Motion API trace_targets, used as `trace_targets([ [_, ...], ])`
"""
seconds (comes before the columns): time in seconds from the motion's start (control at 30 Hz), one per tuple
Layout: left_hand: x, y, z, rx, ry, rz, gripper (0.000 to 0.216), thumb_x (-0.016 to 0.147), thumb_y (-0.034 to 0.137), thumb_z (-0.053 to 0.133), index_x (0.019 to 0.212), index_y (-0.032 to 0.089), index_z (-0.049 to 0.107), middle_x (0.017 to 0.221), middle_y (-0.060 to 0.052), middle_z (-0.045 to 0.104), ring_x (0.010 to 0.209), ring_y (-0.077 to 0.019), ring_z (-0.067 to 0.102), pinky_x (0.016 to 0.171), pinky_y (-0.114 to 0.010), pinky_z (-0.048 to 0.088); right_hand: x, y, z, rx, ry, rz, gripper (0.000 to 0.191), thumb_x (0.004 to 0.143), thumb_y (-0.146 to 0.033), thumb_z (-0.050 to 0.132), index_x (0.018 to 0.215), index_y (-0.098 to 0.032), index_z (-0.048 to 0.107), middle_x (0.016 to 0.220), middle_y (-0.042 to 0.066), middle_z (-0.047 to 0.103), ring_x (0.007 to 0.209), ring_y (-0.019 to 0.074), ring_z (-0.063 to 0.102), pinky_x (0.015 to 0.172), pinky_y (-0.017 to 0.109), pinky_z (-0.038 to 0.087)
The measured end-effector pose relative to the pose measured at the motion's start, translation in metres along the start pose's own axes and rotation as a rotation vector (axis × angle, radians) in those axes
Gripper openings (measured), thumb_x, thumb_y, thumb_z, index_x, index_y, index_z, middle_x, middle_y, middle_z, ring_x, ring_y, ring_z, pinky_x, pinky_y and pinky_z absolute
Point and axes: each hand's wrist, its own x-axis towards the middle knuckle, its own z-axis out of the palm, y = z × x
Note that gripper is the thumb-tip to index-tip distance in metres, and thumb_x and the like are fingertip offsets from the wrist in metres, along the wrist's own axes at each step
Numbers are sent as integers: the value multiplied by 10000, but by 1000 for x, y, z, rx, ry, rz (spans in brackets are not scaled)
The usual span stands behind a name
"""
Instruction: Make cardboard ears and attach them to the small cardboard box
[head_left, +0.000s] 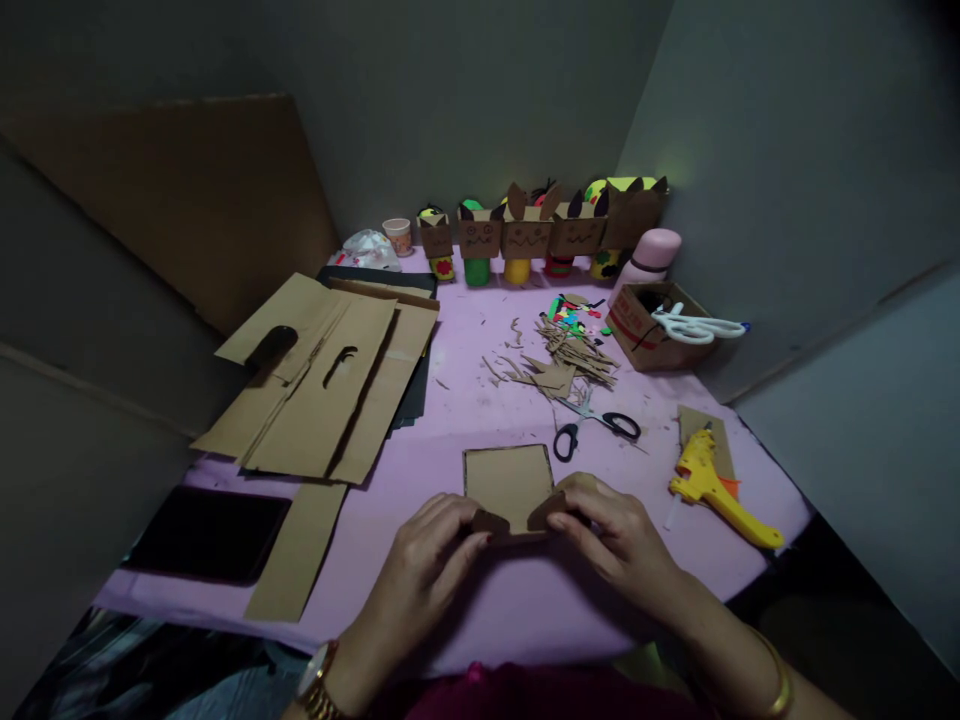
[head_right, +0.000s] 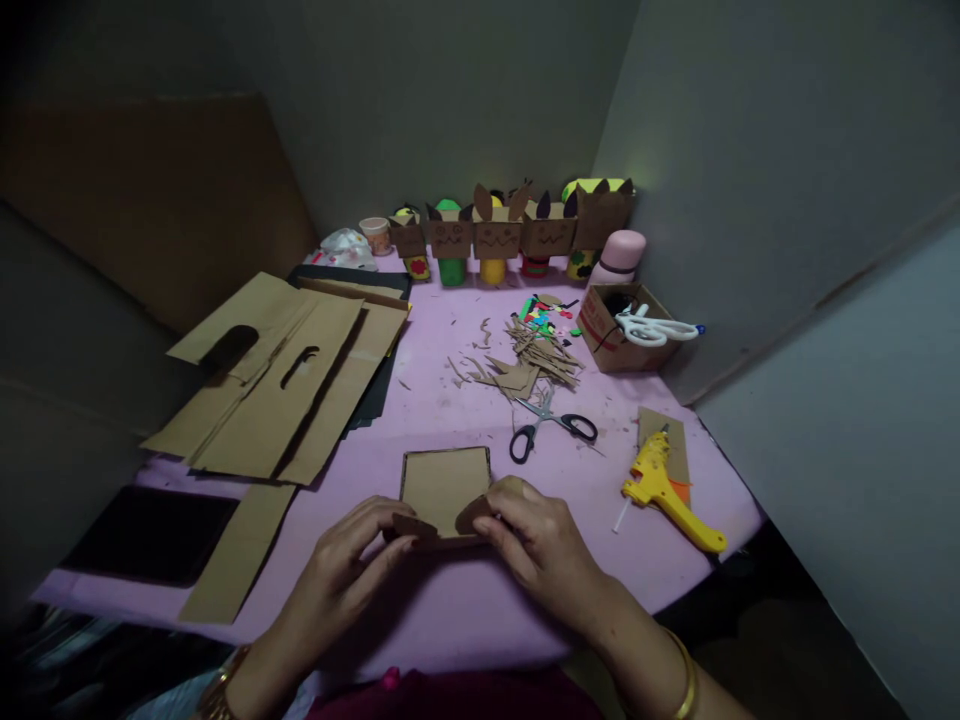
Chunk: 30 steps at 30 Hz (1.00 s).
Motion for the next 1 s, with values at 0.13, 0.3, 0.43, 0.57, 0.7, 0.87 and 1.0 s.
trace_targets([
  [0.13,1,0,0,-10,-10,20,151,920,144,499,952,237,612,872,-2,638,843,-142,596,731,-272,469,1,0,0,-3,9,-16,150,937,-176,488,899,-189,633,781,24,619,756,128,577,659,232,430],
  [0.3,2,4,-3,19,32,28,160,898,106,516,934,237,601,932,-16,537,908,-158,546,755,-275,455,1,0,1,-15,27,-43,144,939,-169,493,905,-197,630,777,15,614,760,125,566,659,224,427],
  [0.43,4,7,-5,33,12,51,147,903,107,506,917,230,586,914,-14,538,874,-161,546,724,-284,447,0,0,1,-43,27,-49,145,933,-163,495,908,-195,634,780,20,615,759,133,567,653,234,431],
  [0.57,6,9,-5,20,-26,19,139,912,122,504,912,231,590,890,-9,561,859,-164,547,725,-301,444,0,-1,1,-81,28,-72,159,939,-173,478,913,-189,635,766,28,618,754,145,574,645,251,443],
  [0.7,6,12,-5,25,-44,-13,132,920,141,496,918,228,596,894,-16,567,861,-172,548,722,-315,450,-1,-1,2,-107,18,-91,171,943,-172,465,920,-180,634,779,41,627,759,150,583,646,261,458],
  [0.87,7,13,-6,69,-64,-19,118,921,155,491,911,224,587,893,-25,579,858,-185,555,726,-334,458,-2,-2,3,-126,11,-94,181,941,-172,464,922,-168,645,787,57,637,763,158,595,648,271,473],
  [1.0,9,17,-8,121,-79,-1,128,924,166,468,901,206,587,891,-45,584,855,-203,559,729,-358,467,-2,-2,1,-142,-3,-89,194,947,-185,455,937,-168,648,791,60,642,756,161,604,646,274,477],
])
